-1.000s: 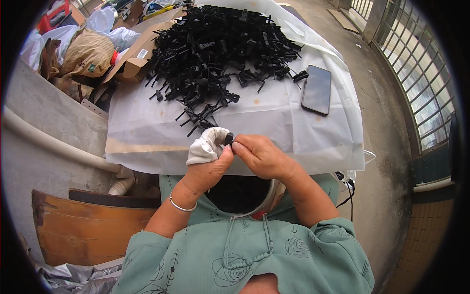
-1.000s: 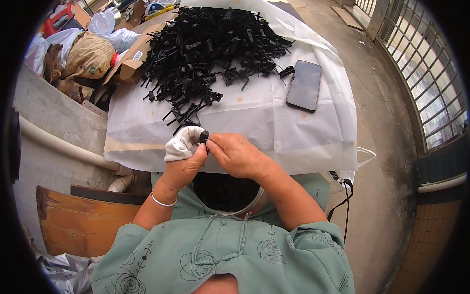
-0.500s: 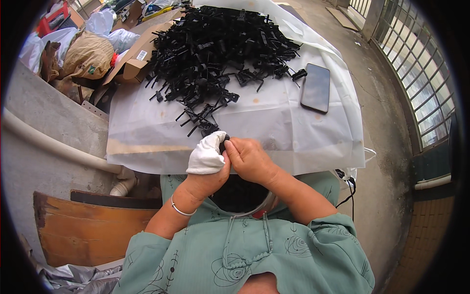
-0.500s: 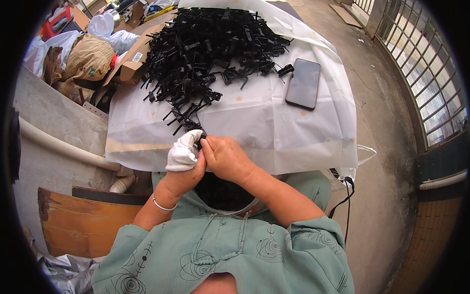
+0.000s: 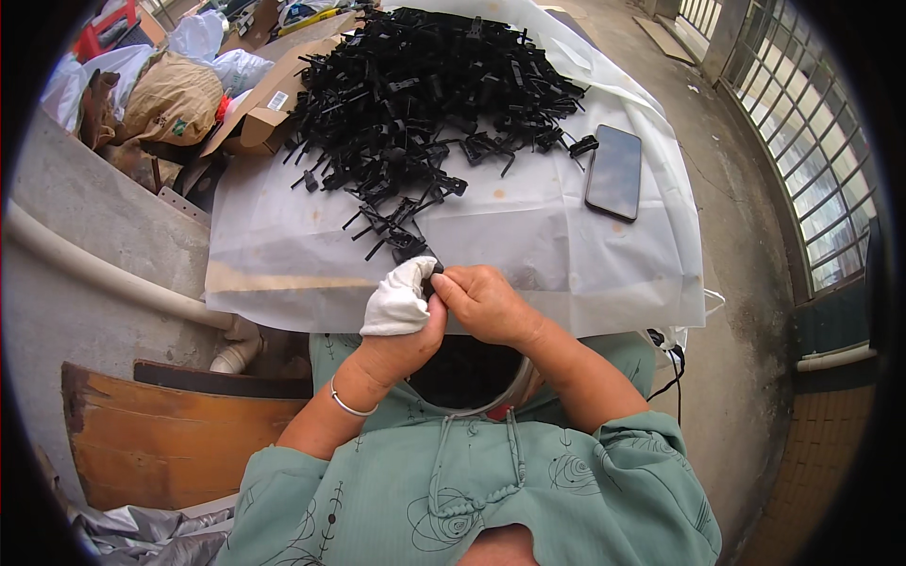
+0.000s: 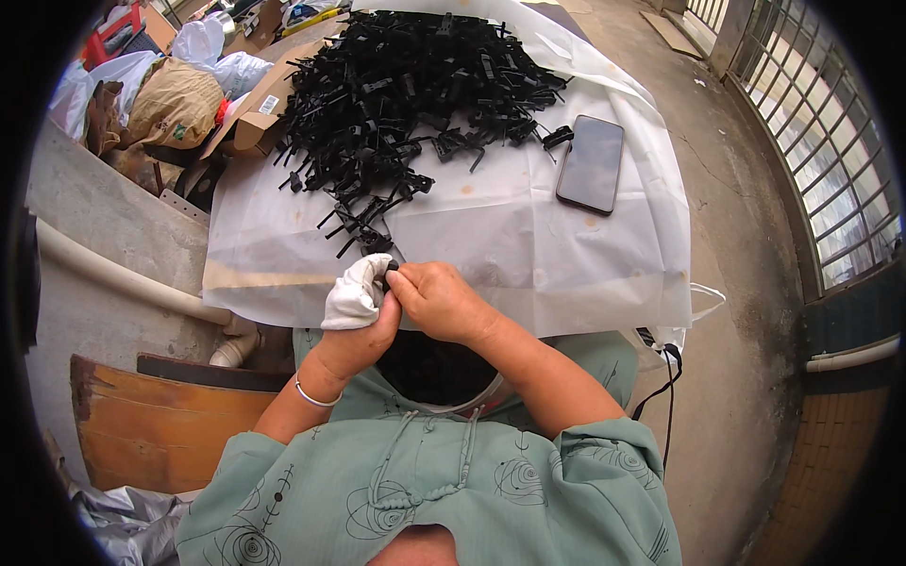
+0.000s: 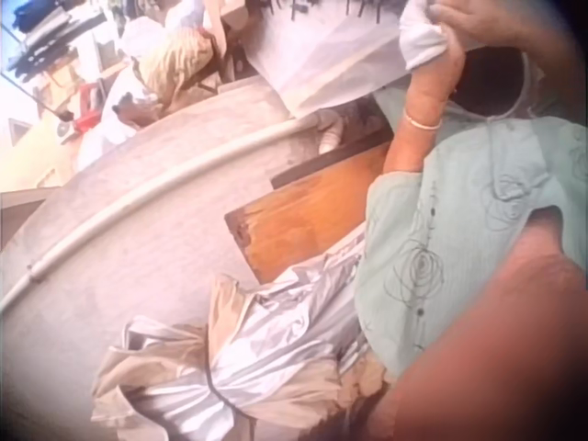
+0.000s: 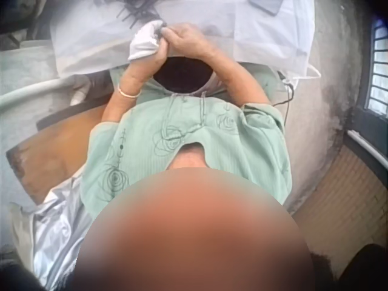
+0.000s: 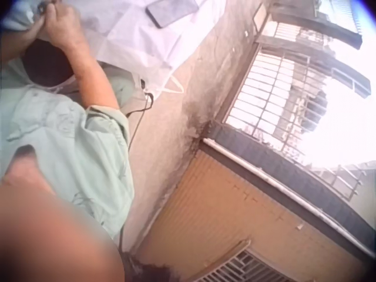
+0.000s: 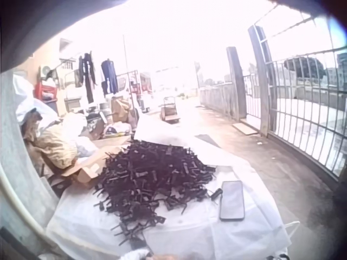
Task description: Wiping individual black plastic components with a white cloth and placing them in a bucket.
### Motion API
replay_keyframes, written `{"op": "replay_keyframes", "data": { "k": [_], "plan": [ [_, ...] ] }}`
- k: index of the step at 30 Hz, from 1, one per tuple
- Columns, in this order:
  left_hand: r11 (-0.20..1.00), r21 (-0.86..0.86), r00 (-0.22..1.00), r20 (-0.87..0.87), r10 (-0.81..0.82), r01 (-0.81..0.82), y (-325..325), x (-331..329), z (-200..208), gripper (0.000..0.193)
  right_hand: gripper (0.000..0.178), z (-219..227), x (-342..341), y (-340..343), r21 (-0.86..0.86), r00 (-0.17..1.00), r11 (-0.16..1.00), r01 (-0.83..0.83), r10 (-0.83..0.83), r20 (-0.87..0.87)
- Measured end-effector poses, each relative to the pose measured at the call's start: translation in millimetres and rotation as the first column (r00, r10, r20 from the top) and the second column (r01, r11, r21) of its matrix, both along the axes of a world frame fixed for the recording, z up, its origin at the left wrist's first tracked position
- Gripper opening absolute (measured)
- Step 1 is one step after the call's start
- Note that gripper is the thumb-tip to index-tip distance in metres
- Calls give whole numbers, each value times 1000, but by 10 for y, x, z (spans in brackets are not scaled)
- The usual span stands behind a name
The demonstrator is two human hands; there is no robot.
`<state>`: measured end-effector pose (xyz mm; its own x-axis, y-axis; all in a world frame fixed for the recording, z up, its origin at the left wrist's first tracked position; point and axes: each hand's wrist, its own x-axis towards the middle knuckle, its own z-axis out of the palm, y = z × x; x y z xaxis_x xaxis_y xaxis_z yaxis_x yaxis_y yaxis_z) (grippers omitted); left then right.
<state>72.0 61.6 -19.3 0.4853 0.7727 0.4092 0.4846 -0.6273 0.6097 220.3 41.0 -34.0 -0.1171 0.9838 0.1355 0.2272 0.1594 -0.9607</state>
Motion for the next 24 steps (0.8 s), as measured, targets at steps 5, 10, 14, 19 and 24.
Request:
{"op": "replay_keyframes", "data": {
  "k": [5, 10, 14, 19, 24],
  "plan": [
    [881, -438, 897, 440, 36, 180, 113, -147, -11, 20, 21, 54, 104, -22, 74, 988, 996, -40, 29, 151],
    [612, -697, 744, 619, 252, 373, 100, -221, 109, 21, 13, -15, 121, -14, 307, 964, 950, -60, -25, 266],
    [738, -644, 910, 403, 102, 202, 40, -192, 162, 31, 13, 70, 103, -15, 416, 993, 909, -13, -36, 110],
    [552, -722, 868, 496, -7, 417, 17, -206, 215, 30, 18, 154, 81, -28, 114, 998, 992, -47, 41, 49],
    [621, -698, 902, 430, -36, 357, -1, -152, 246, 25, 21, 133, 119, -12, 74, 998, 995, -61, 60, 12]
  ]
}}
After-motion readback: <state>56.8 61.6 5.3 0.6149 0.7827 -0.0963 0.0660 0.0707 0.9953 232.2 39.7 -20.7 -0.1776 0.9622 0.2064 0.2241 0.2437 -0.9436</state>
